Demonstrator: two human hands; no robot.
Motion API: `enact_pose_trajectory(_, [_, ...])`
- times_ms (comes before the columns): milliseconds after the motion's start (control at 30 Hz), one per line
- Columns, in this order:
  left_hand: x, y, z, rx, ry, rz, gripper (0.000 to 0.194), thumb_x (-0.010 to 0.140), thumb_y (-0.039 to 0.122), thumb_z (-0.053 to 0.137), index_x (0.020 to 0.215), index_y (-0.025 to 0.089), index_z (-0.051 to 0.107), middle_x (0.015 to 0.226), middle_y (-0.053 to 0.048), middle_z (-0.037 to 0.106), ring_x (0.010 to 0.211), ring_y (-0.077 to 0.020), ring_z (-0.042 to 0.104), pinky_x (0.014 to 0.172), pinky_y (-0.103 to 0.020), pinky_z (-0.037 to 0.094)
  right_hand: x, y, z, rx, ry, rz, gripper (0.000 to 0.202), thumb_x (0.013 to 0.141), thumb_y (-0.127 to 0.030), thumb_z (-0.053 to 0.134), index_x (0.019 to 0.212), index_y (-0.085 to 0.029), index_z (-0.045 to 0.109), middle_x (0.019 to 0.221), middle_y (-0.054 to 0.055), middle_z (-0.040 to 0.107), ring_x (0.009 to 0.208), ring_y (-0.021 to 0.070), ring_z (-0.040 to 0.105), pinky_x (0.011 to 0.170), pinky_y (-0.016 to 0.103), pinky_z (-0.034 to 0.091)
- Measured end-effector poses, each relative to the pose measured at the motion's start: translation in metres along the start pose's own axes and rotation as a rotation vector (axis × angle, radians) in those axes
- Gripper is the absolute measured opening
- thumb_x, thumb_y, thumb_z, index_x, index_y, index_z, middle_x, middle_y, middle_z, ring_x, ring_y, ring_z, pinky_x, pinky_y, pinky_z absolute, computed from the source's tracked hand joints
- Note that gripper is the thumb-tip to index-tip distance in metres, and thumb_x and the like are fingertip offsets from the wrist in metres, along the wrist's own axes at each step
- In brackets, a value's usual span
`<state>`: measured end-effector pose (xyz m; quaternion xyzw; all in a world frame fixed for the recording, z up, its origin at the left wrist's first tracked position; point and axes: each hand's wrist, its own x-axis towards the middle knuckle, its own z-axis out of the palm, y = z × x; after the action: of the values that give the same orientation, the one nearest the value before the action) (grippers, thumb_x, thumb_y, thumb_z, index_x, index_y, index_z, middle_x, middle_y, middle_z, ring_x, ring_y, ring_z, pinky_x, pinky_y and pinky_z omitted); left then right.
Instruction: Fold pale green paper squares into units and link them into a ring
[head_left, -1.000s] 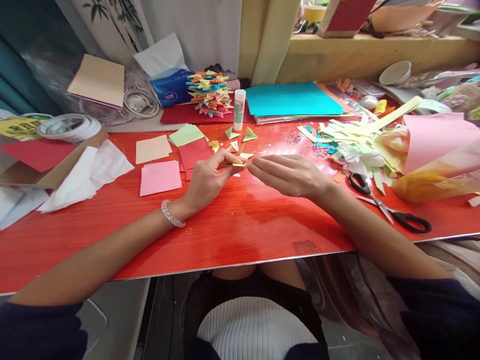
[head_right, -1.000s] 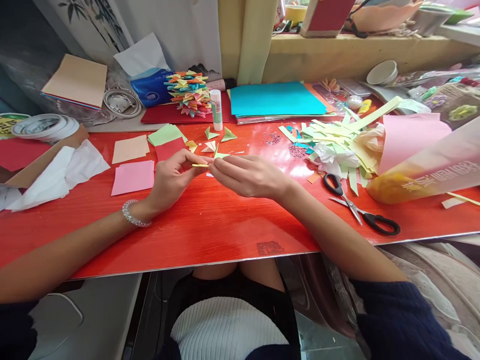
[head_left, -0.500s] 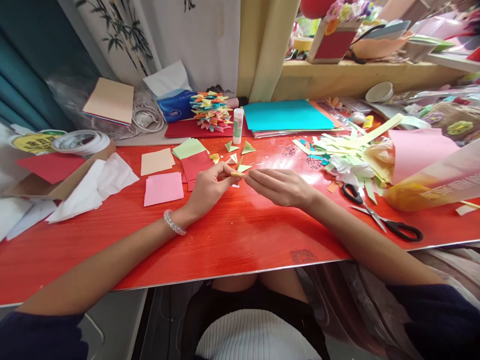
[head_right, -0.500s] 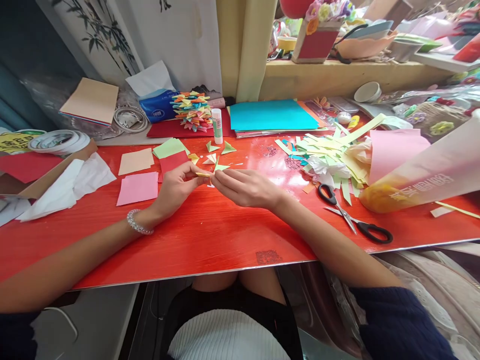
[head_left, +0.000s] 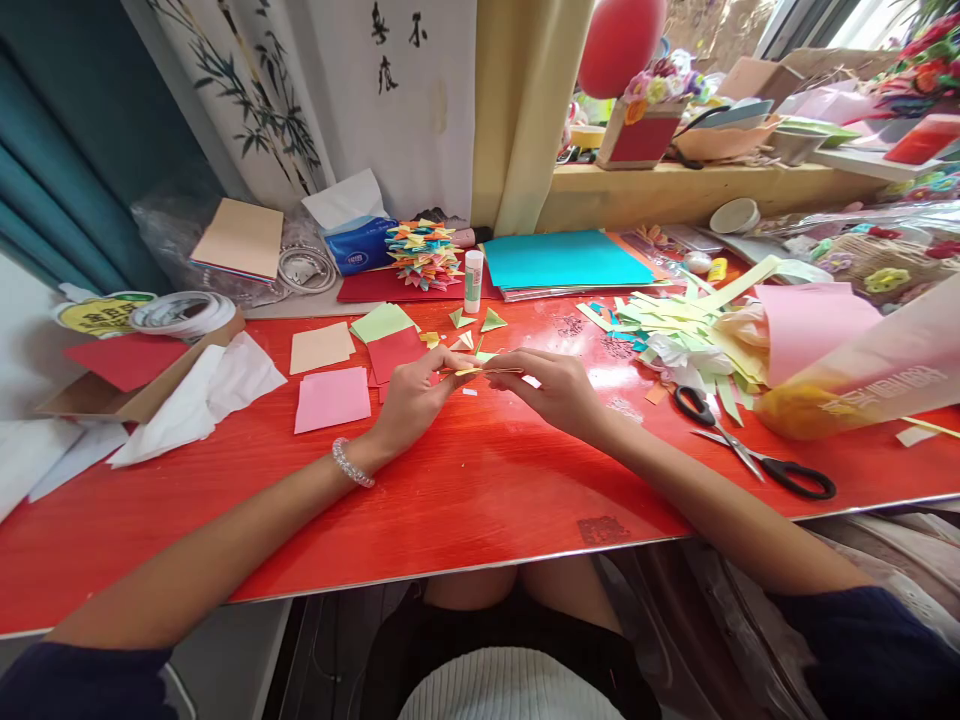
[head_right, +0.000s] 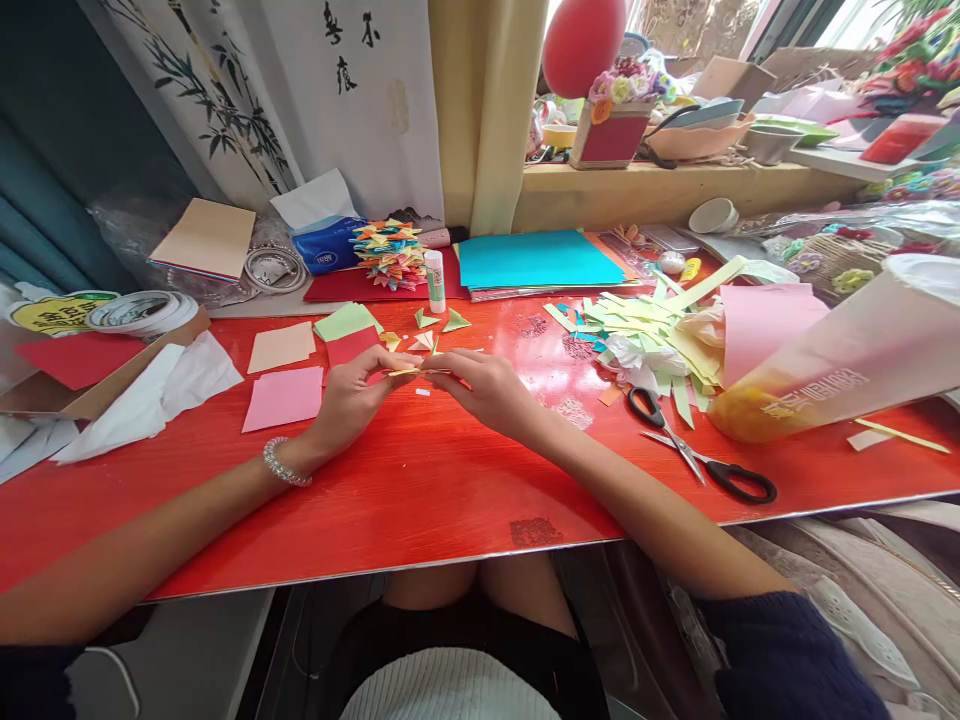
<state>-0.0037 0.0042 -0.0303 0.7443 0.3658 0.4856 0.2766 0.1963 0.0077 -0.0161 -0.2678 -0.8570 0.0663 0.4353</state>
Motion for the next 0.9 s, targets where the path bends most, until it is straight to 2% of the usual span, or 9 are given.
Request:
enact_pose_trajectory(167, [-0.0014,0.0017,0.0004,-0.008,-0.009,0.055,0.013,0.086,0.035,0.061,0.088,0.022,0.065,0.105,-0.004,0.073,0.102,-0.0185,0.068,0.091,-0.036,0.055,0.0001,0.0018,-0.0037,-0.013,-0.019,-0.043,0.012,0.091,-0.017,0.056,0.098,-0.018,0.066,0.090,0.005,0.074,0.076,0.0126,0.070,0.065,0.023,0.054])
enact_pose_trajectory(333, [-0.0009,0.0000,0.0013,-0.034,-0.009,0.086,0.010,0.086,0.031,0.063,0.089,0.022,0.065,0.105,-0.004,0.073,0.103,-0.0178,0.068,0.094,-0.036,0.053,-0.0017,0.0055,-0.0039,-0.059,-0.026,-0.123,0.013,0.092,-0.016,0.054,0.097,-0.015,0.066,0.087,0.007,0.074,0.076,0.0144,0.070,0.065,0.025,0.054])
enact_pose_trajectory(633, [-0.0018,0.0036,0.0010,-0.024,-0.015,0.064,0.013,0.087,0.033,0.062,0.087,0.021,0.064,0.106,-0.004,0.073,0.104,-0.0186,0.067,0.094,-0.037,0.053,-0.0038,0.0060,-0.0054,-0.176,-0.013,-0.249,0.017,0.094,-0.015,0.050,0.101,-0.015,0.065,0.092,0.007,0.074,0.080,0.0135,0.071,0.068,0.024,0.055])
enact_pose_trajectory(800, [-0.0012,0.0018,0.0016,-0.061,-0.012,0.138,0.004,0.086,0.022,0.062,0.090,0.020,0.063,0.109,-0.005,0.072,0.106,-0.0177,0.067,0.099,-0.039,0.051,-0.0024,0.0055,-0.0064,-0.168,-0.042,-0.218,0.016,0.094,-0.018,0.050,0.098,-0.014,0.064,0.089,0.008,0.074,0.078,0.0141,0.070,0.067,0.024,0.055])
enact_pose_trajectory(900, [-0.0011,-0.0001,0.0016,-0.048,-0.009,0.188,0.008,0.086,0.016,0.061,0.092,0.020,0.064,0.110,-0.005,0.072,0.107,-0.0168,0.066,0.102,-0.038,0.050,-0.0011,0.0060,-0.0088,-0.145,-0.081,-0.205,0.016,0.095,-0.019,0.049,0.099,-0.014,0.064,0.088,0.007,0.073,0.077,0.0140,0.070,0.066,0.024,0.054])
